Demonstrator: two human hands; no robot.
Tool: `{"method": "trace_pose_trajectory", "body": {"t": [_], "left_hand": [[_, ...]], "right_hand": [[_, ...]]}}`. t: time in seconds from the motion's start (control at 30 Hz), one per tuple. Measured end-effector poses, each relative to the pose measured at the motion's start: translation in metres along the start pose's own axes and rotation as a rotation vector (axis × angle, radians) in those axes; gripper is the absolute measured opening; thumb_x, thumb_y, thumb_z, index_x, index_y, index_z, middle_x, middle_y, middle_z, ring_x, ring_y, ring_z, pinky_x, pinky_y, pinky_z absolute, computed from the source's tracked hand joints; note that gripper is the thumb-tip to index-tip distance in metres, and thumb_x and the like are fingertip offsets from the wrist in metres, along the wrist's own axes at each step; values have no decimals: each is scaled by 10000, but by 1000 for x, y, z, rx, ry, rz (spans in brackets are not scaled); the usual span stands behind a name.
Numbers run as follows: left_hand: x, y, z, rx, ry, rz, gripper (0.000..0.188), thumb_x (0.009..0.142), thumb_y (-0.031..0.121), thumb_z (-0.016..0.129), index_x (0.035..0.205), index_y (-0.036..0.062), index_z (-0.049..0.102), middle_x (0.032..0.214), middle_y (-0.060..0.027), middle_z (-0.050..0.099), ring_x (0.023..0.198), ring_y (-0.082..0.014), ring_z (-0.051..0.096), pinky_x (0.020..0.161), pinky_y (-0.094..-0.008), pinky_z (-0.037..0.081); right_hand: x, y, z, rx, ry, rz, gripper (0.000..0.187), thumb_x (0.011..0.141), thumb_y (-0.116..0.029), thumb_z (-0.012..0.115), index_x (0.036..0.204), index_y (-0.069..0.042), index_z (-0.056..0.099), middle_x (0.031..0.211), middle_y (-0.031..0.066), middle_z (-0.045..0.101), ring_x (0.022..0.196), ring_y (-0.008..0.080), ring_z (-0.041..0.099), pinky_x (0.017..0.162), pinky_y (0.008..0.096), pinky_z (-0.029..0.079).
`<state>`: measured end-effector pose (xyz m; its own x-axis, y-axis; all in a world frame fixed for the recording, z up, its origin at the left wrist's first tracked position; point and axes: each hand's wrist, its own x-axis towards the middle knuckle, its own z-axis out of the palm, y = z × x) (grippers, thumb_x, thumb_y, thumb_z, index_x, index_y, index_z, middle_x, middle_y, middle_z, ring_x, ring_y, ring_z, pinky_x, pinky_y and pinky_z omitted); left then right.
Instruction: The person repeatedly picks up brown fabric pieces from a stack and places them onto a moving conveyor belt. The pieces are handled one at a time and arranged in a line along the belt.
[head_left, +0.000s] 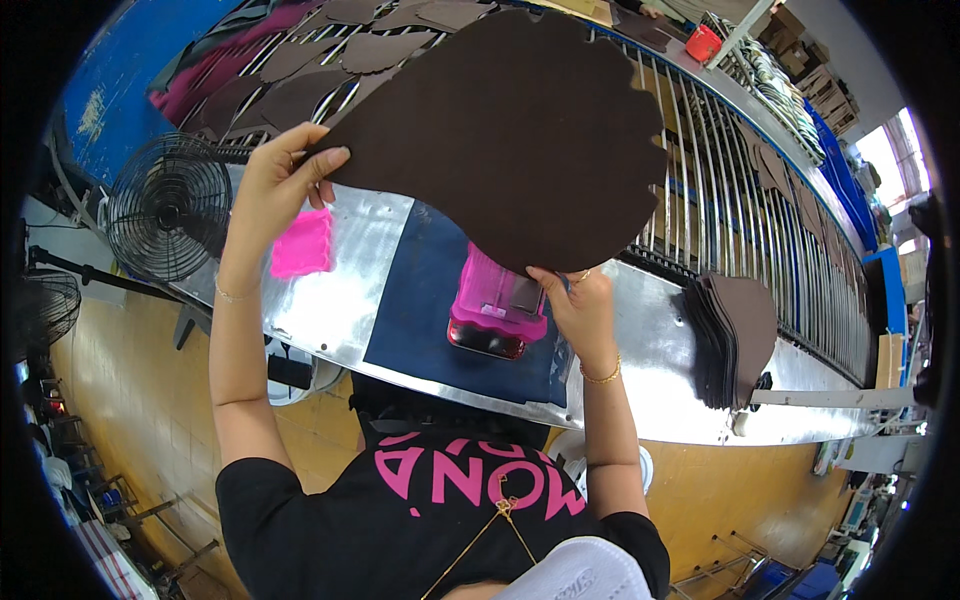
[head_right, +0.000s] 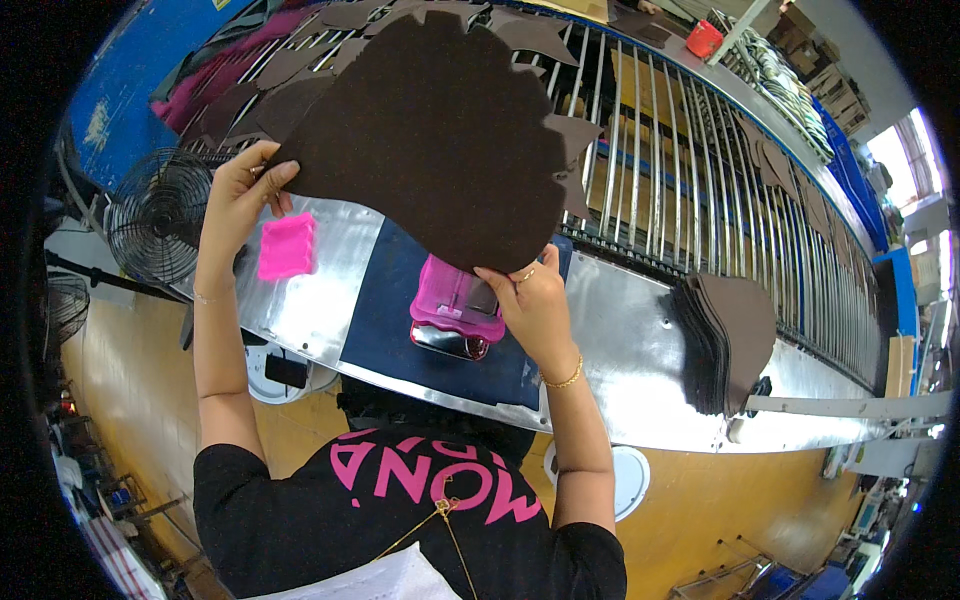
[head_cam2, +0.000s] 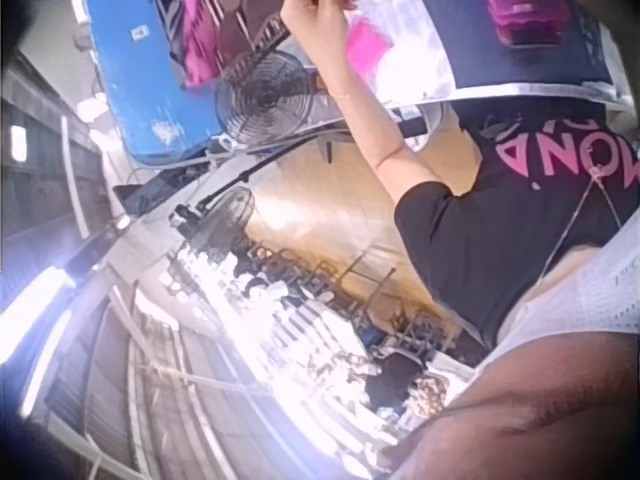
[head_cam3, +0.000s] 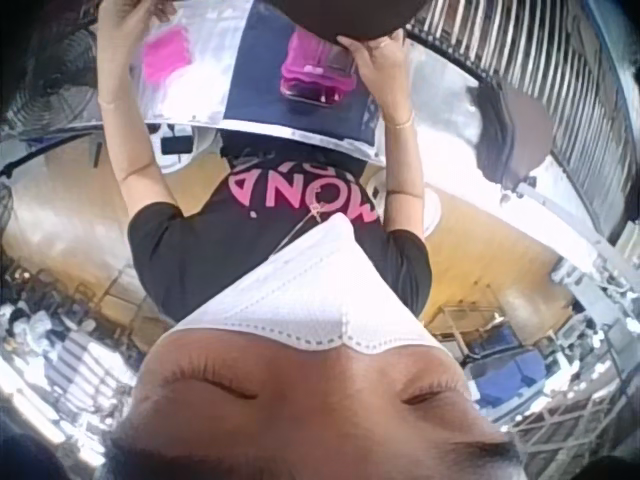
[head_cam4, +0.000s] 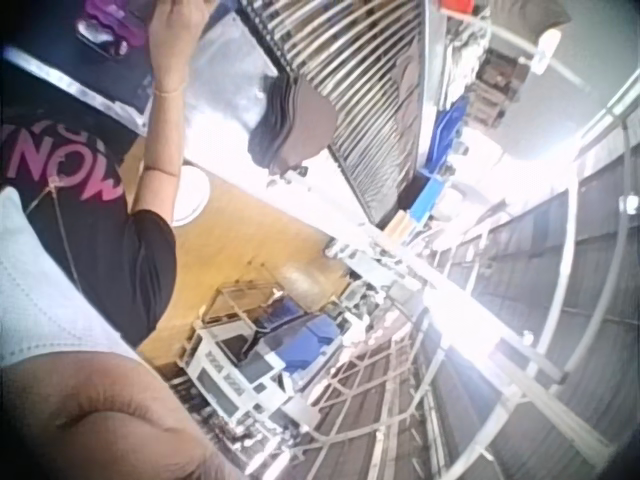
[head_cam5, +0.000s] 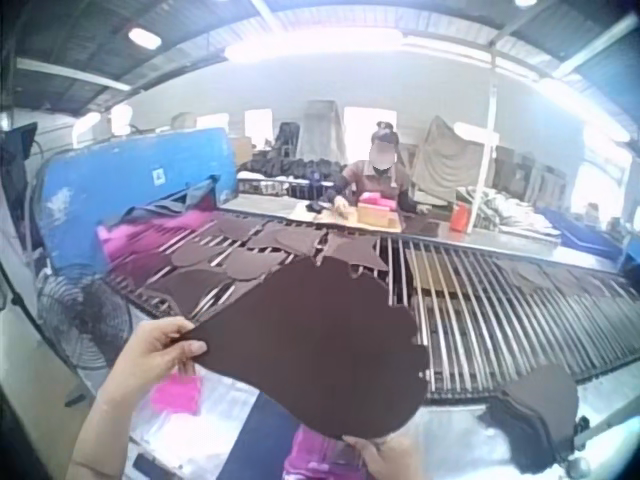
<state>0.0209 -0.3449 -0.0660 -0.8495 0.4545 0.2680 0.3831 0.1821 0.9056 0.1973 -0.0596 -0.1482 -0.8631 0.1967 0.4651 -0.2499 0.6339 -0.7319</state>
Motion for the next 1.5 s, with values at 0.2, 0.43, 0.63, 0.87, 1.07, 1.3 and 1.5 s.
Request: {"method": "trace_pose_trajectory", "body": {"t": [0.2,0.43,0.63,0.87,1.07,1.3,1.5], "left_hand": [[-18,-15,20,90,-179,-123,131,877,77,620,951,-32,622,669,-22,583,532,-76,570,483,-211,431],[-3,-20,93,428,-455,306,121,790,97,678,850,-4,651,720,-94,577,644,-248,597,576,-341,452],[5,5,154,385,-626,492,155,716,173,755,794,52,697,842,-58,535,797,-258,542,681,-350,464],[42,43,232,55,-660,680,459,697,355,786,1041,78,663,901,-86,521,828,-211,500,677,-312,446],[103,78,256,-23,-778,407,331,812,309,711,905,5,618,595,-45,528,494,-113,509,470,-269,409],[152,-37,275,-529,-683,-275,210,930,65,525,1137,29,538,794,-37,587,514,-87,565,433,-215,486],[189,-133,285,-535,-404,-513,273,929,27,501,1202,40,501,878,-59,558,574,-106,563,489,-230,518]], "right_hand": [[-21,11,-29,-168,-9,-57,39,773,-78,708,807,-67,691,763,74,663,792,247,585,879,392,376],[-98,49,-73,-251,70,249,112,763,-24,700,872,-47,692,760,104,643,815,262,575,774,332,434],[-152,46,-148,-24,403,409,96,806,42,666,899,18,671,900,31,653,799,117,563,735,252,439],[-144,-3,-242,-375,631,481,211,891,-160,653,1001,19,666,864,9,641,771,60,522,701,203,431],[-83,1,-256,-458,446,475,209,900,-181,633,988,3,672,862,33,656,818,97,552,772,243,432],[-108,76,-289,-562,706,603,361,868,-244,657,1125,4,608,969,102,662,862,177,589,846,305,437],[-213,174,-326,-1038,671,979,483,853,-349,658,1149,28,601,1064,196,637,921,313,608,852,366,464]]}}
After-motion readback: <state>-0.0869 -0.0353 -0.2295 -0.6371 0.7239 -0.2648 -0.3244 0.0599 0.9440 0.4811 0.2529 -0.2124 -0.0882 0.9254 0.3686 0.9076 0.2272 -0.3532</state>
